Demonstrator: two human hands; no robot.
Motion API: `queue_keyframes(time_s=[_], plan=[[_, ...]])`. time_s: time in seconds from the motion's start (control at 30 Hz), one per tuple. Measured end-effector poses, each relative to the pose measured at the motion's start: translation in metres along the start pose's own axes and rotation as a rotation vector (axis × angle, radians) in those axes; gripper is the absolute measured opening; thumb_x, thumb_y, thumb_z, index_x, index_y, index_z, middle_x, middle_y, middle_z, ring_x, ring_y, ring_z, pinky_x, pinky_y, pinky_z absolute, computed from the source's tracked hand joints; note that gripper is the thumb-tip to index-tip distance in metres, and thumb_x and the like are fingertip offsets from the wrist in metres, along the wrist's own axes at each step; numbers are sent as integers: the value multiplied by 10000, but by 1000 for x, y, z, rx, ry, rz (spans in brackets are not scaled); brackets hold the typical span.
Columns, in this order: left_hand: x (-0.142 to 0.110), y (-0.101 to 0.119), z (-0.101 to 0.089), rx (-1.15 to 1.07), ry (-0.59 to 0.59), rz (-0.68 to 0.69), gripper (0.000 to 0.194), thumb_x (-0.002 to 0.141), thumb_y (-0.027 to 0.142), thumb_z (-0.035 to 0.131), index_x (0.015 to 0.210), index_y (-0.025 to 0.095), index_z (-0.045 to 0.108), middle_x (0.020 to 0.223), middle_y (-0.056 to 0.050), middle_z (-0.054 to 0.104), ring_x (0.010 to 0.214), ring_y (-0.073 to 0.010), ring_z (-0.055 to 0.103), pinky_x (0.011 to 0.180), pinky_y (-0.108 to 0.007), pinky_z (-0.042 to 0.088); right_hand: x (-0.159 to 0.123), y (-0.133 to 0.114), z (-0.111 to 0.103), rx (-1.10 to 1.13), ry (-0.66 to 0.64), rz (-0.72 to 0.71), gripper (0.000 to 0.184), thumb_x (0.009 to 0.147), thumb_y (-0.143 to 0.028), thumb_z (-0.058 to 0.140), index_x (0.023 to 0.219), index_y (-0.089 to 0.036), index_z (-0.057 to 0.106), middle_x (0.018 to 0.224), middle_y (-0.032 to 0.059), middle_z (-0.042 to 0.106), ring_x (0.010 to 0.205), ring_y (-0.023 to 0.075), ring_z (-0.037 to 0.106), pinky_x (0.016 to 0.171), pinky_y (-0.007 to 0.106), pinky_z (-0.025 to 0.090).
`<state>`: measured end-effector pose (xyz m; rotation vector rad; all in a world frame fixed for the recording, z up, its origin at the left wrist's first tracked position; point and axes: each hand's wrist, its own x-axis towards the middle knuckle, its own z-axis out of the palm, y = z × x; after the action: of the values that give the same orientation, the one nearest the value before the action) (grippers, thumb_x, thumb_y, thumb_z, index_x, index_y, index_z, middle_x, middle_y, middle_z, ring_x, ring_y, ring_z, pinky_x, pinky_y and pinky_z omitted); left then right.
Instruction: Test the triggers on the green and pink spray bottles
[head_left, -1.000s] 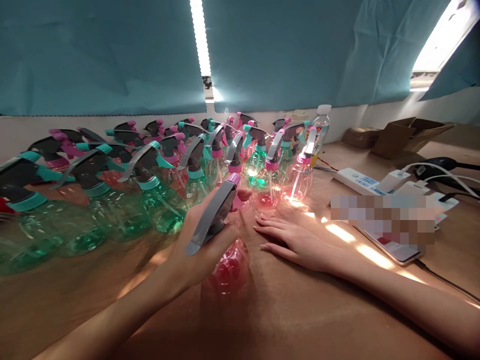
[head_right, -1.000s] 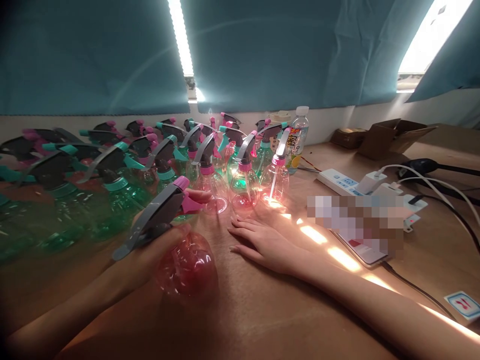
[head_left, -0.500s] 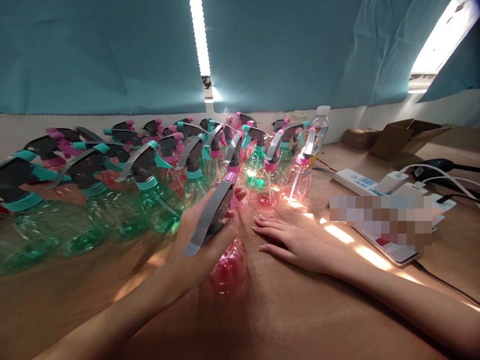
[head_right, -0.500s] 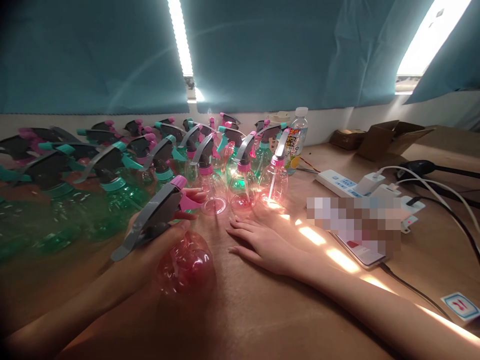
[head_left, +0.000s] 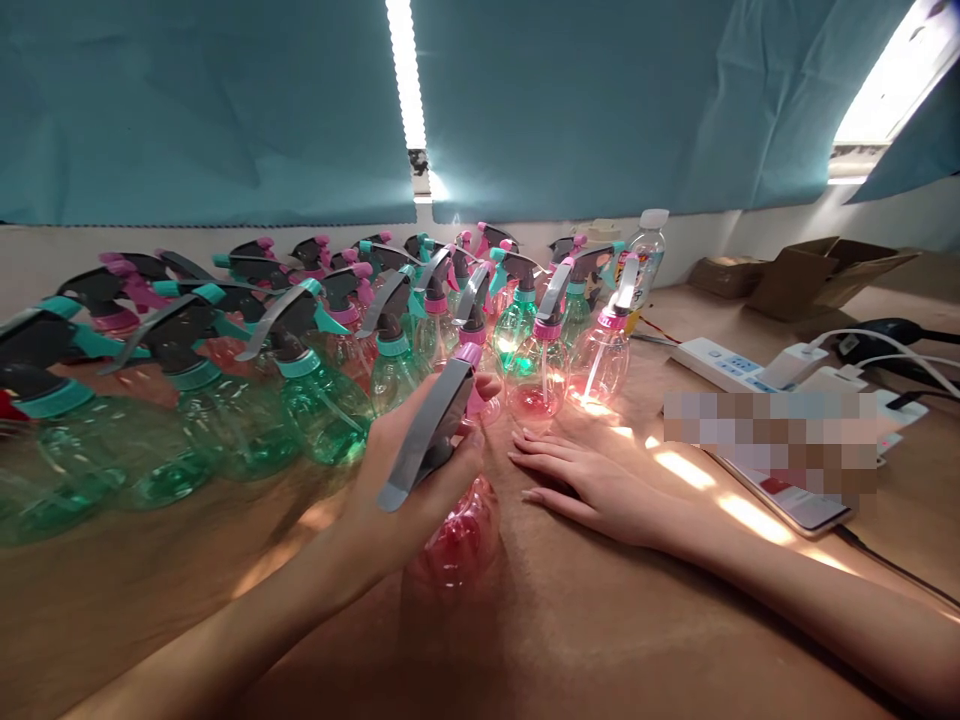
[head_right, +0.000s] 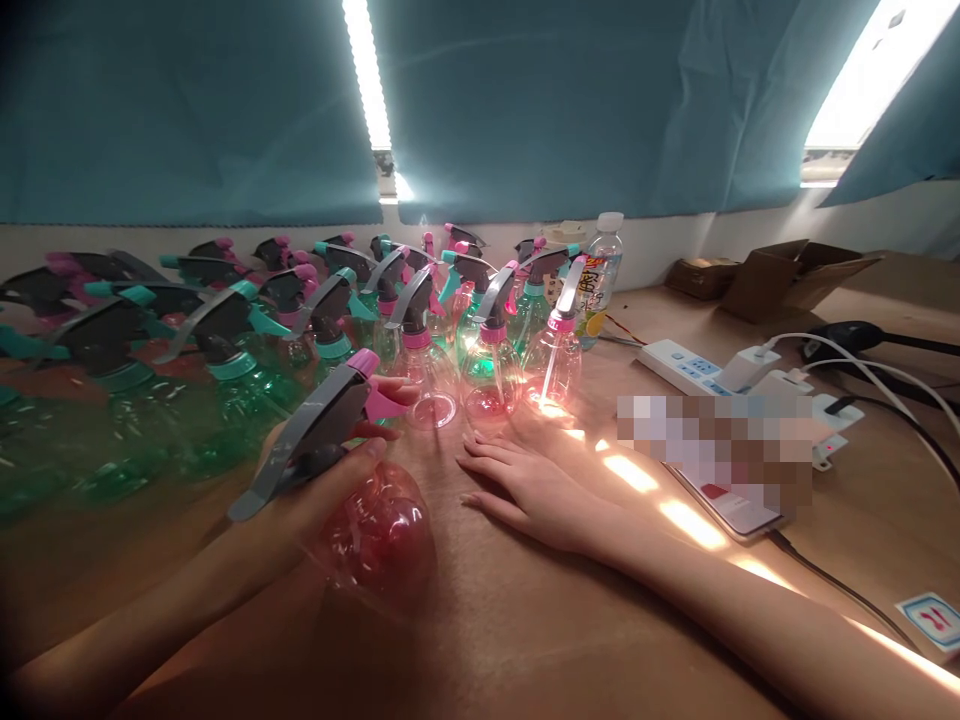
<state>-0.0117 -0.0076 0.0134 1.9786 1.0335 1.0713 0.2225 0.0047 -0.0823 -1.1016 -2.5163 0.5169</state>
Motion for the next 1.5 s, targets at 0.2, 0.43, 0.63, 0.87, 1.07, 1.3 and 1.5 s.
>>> queue_keyframes(time_s=[0.2, 0.43, 0.63, 0.87, 1.07, 1.3, 1.5], plan=[[3, 3, 2, -15, -19, -14, 252, 787, 89, 560, 994, 232, 551, 847, 14, 591, 599, -119, 495, 523, -253, 414, 0, -2, -1, -34, -15, 6, 544, 998, -504, 417, 1439, -192, 476, 1516, 84, 430, 1410, 247, 377, 1176, 459, 311], [3, 0, 4, -82, -28, -14, 321, 791, 68, 562, 1071, 225, 560, 851, 20, 545, 618, -101, 461, 530, -226, 429, 0, -2, -1, -15, -14, 15, 542, 996, -495, 429, 1438, -185, 479, 1517, 86, 428, 1408, 255, 380, 1179, 469, 300], [1, -4, 4, -97, -14, 7, 347, 798, 91, 569, 1118, 226, 573, 826, 24, 544, 635, -109, 463, 540, -229, 442, 0, -2, 0, -29, -16, 15, 539, 1001, -470, 427, 1443, -164, 470, 1520, 94, 422, 1417, 256, 363, 1181, 467, 295], [0, -7, 4, -73, -1, 20, 335, 799, 108, 574, 1114, 220, 576, 776, 29, 510, 625, -116, 449, 540, -243, 424, 0, -1, 1, -41, -10, 6, 552, 1002, -474, 420, 1432, -133, 479, 1512, 108, 432, 1409, 257, 379, 1176, 465, 308], [1, -6, 3, -45, -4, 28, 329, 792, 106, 559, 1102, 215, 571, 731, 39, 479, 591, -115, 415, 543, -252, 402, -1, 1, 3, -44, 0, 8, 545, 1000, -491, 413, 1431, -166, 483, 1515, 84, 431, 1408, 246, 382, 1174, 452, 314], [2, -1, -3, -96, -74, 63, 285, 749, 107, 532, 1014, 201, 579, 706, 44, 466, 546, -110, 381, 502, -260, 348, -1, 1, 3, -27, -4, 6, 543, 1002, -486, 412, 1436, -165, 478, 1515, 84, 432, 1403, 248, 390, 1170, 449, 325], [4, 0, -8, -27, -86, 116, 256, 740, 117, 498, 951, 200, 617, 773, 9, 582, 629, -136, 500, 563, -272, 417, -1, 0, 2, -10, 9, 12, 514, 997, -472, 436, 1436, -209, 483, 1508, 70, 443, 1394, 259, 403, 1162, 470, 336]])
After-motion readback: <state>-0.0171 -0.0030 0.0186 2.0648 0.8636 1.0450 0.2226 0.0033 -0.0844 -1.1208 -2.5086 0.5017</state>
